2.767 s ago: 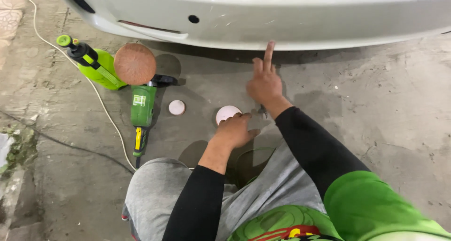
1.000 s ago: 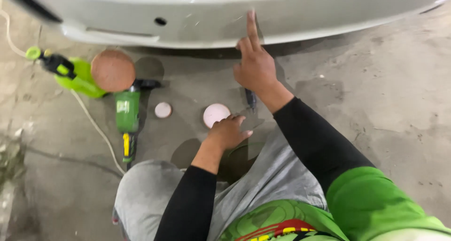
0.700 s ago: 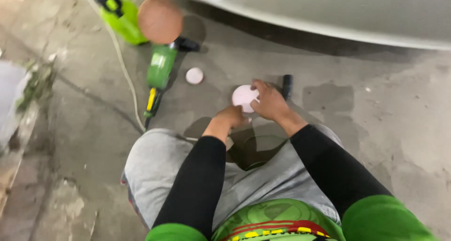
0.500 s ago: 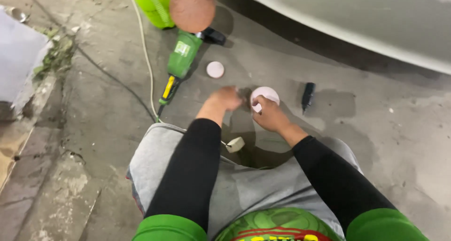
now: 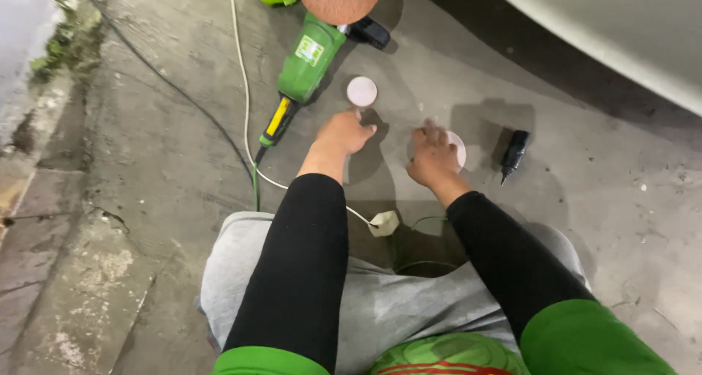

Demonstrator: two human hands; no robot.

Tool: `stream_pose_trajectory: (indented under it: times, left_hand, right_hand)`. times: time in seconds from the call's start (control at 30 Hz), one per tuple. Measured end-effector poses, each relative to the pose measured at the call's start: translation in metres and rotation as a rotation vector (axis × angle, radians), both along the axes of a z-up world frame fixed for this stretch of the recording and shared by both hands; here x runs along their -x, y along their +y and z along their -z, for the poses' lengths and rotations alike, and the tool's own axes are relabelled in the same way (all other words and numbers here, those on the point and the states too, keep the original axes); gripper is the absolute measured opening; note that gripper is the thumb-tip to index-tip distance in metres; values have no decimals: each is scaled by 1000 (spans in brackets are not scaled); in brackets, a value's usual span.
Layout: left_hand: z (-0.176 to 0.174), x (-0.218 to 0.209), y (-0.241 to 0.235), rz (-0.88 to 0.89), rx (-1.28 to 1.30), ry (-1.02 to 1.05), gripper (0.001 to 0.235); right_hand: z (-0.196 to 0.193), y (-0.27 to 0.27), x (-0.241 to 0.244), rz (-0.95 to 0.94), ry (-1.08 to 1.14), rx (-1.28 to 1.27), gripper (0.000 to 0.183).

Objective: Polishing and detailing the lower rear bumper of a white car using a power buffer and buffing compound.

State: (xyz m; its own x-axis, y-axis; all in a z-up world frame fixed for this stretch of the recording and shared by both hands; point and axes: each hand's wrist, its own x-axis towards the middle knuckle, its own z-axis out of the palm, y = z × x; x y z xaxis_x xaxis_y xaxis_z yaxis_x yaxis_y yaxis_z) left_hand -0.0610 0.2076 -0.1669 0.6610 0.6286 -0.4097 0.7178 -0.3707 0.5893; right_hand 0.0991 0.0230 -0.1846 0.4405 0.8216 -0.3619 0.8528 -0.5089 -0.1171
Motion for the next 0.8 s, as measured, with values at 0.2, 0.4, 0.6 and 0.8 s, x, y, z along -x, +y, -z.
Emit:
stream_pose_trajectory:
  times: [0.2, 0.4, 0.6, 0.8]
  left_hand:
    - [44, -26, -11, -5, -47, -5, 61]
    - [51, -49, 4, -26, -199, 58, 58]
    - [87, -65, 46, -93, -224, 18, 57]
    - [114, -76, 12, -12, -293, -131, 45]
  right_hand:
    - [-44, -10, -10, 297, -8, 221, 117]
    - [60, -76, -67, 471, 120, -136, 111]
    - [36, -107, -59, 973, 737, -276, 62]
    - [26, -120, -54, 1051, 1295, -582, 58]
